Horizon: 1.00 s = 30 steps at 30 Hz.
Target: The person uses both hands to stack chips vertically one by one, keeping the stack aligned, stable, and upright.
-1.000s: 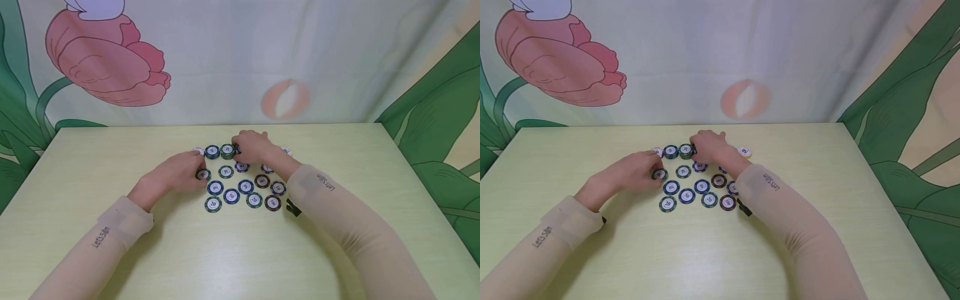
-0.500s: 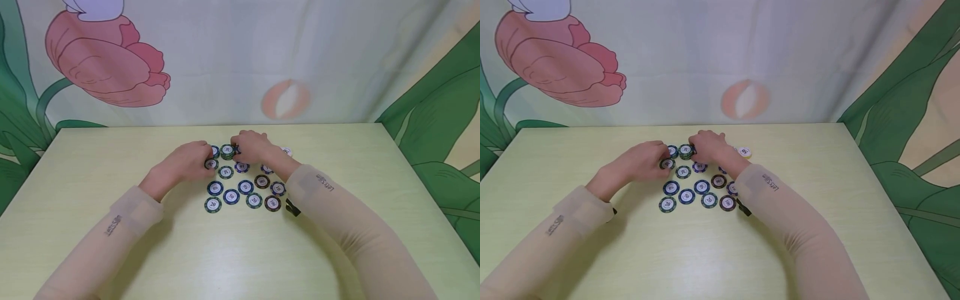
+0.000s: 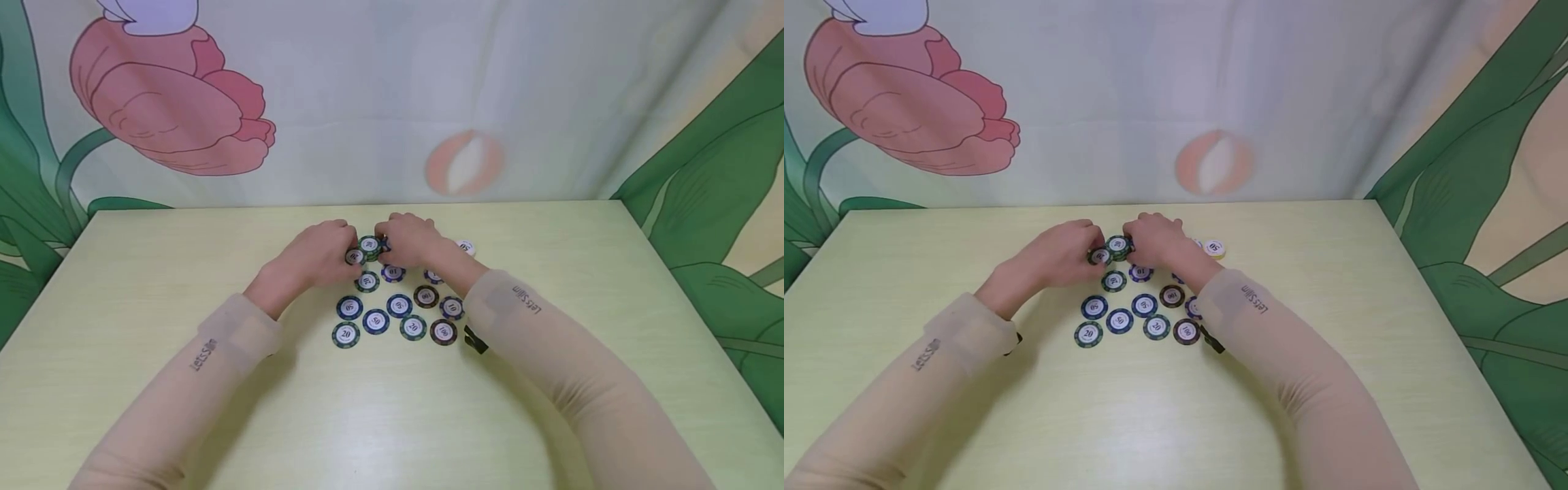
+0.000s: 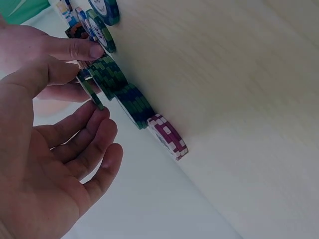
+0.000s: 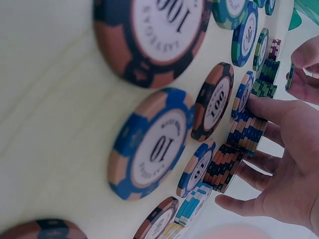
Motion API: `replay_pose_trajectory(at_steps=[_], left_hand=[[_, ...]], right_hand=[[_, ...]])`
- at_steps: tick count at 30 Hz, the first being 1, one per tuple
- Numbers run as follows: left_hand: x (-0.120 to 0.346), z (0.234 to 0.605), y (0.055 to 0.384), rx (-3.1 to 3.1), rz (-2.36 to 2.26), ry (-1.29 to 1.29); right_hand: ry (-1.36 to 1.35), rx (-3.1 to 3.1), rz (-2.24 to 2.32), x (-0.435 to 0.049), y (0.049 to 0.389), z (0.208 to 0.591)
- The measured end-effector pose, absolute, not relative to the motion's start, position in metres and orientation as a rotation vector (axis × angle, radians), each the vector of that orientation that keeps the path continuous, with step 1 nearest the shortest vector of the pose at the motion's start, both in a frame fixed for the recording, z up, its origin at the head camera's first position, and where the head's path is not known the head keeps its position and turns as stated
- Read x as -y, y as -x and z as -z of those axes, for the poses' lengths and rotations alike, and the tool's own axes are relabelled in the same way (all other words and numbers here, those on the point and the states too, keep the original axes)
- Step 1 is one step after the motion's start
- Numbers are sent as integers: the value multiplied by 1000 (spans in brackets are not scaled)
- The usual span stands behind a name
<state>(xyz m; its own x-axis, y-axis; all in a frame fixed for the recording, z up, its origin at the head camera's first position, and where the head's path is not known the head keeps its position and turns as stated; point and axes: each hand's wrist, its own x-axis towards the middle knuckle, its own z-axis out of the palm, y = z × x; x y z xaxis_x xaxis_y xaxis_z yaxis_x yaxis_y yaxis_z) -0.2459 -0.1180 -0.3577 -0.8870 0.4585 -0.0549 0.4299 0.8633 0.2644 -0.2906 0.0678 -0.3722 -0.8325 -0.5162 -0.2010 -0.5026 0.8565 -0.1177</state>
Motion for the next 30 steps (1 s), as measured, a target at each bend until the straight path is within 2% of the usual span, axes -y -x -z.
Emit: replay_pose_trajectory(at_steps=[30], left_hand=[[108, 363, 262, -2955, -410, -678]], right_hand=[[768, -2827, 61, -69, 289, 374]])
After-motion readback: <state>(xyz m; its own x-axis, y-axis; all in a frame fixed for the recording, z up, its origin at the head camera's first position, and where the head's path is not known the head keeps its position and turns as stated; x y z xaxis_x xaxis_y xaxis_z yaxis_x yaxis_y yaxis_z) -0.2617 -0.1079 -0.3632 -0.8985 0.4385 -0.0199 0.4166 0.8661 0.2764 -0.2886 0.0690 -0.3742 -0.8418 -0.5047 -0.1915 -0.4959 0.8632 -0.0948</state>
